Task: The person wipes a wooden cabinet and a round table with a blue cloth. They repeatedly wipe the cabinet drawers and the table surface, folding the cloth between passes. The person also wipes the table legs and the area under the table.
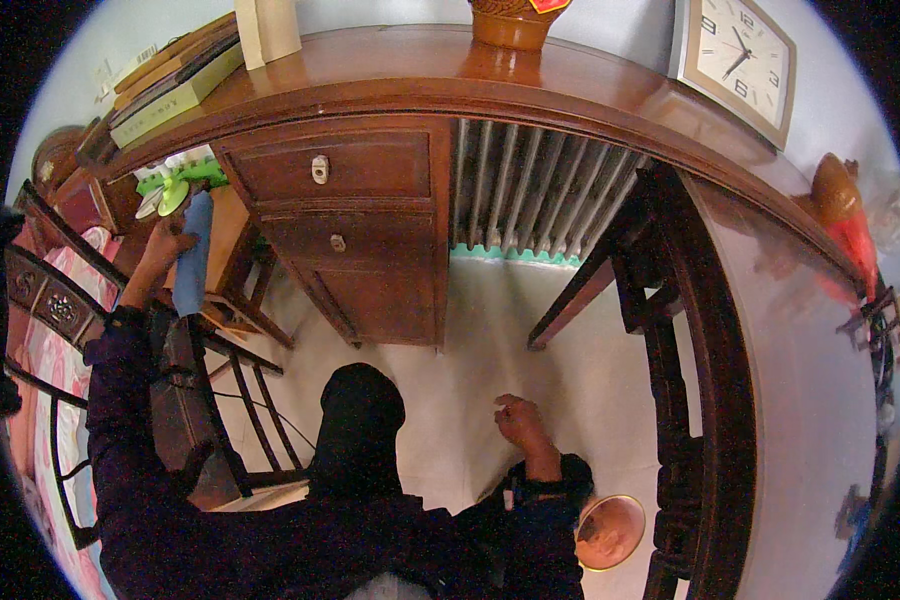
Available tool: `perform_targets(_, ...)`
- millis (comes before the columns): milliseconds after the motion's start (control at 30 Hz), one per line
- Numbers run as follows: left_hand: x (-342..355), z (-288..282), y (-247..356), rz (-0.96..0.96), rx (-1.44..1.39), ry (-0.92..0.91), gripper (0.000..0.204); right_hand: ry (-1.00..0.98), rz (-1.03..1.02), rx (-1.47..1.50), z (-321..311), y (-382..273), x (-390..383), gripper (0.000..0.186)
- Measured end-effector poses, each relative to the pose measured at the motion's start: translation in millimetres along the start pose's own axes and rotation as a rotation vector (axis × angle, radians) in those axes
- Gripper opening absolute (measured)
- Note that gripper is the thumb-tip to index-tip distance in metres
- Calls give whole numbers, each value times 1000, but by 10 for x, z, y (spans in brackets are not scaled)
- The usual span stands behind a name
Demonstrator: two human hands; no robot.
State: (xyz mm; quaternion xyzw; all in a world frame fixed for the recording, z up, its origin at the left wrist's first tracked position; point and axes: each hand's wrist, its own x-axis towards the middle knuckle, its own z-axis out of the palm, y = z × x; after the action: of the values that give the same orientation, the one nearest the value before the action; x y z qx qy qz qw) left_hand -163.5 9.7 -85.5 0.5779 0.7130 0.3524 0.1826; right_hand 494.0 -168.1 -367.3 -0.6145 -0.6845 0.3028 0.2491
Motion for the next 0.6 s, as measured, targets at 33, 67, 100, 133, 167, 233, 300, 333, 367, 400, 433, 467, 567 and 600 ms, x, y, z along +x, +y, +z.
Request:
perform_targets(33,-4,5,0,5,-8,7,35,0,4,-16,-2,6,5,27)
perform_targets(67,-10,15,0,12,-16,14,35,-6,15,-9,-8,12,4,27)
perform_targets(100,-16,26,-1,4,-28,12,34,-11,29,-3,-16,17,7,27)
perform_targets(133,-20,33,-1,20,-19,9,34,-35,73,-3,-21,21,4,27)
perform_targets(167,-26,38,0,20,-14,2,33,-21,38,-3,-26,22,3,27)
perform_targets(233,-38,46,4,40,-24,-5,32,-38,53,-24,-43,27,7,26)
perform_targets(300,-47,48,19,53,-33,5,31,-38,33,-44,-46,17,10,27)
perform_targets(333,-54,48,28,53,-58,-17,30,-41,36,-58,-51,10,9,27)
perform_targets(367,-63,49,38,25,-66,-35,29,-41,39,-56,-58,1,13,27)
perform_targets(400,-71,50,50,-4,-66,-60,29,-42,44,-53,-58,-11,11,27)
perform_targets(433,-78,50,65,13,-59,-88,28,-56,76,-56,-59,-26,10,27)
perform_targets(467,-87,46,78,27,-45,-123,28,-56,72,-38,-65,-40,12,27)
perform_targets(567,-125,42,97,47,-39,-173,27,-79,115,1,-82,-70,11,27)
perform_targets(600,-131,37,98,50,-33,-188,27,-74,110,19,-83,-75,9,27)
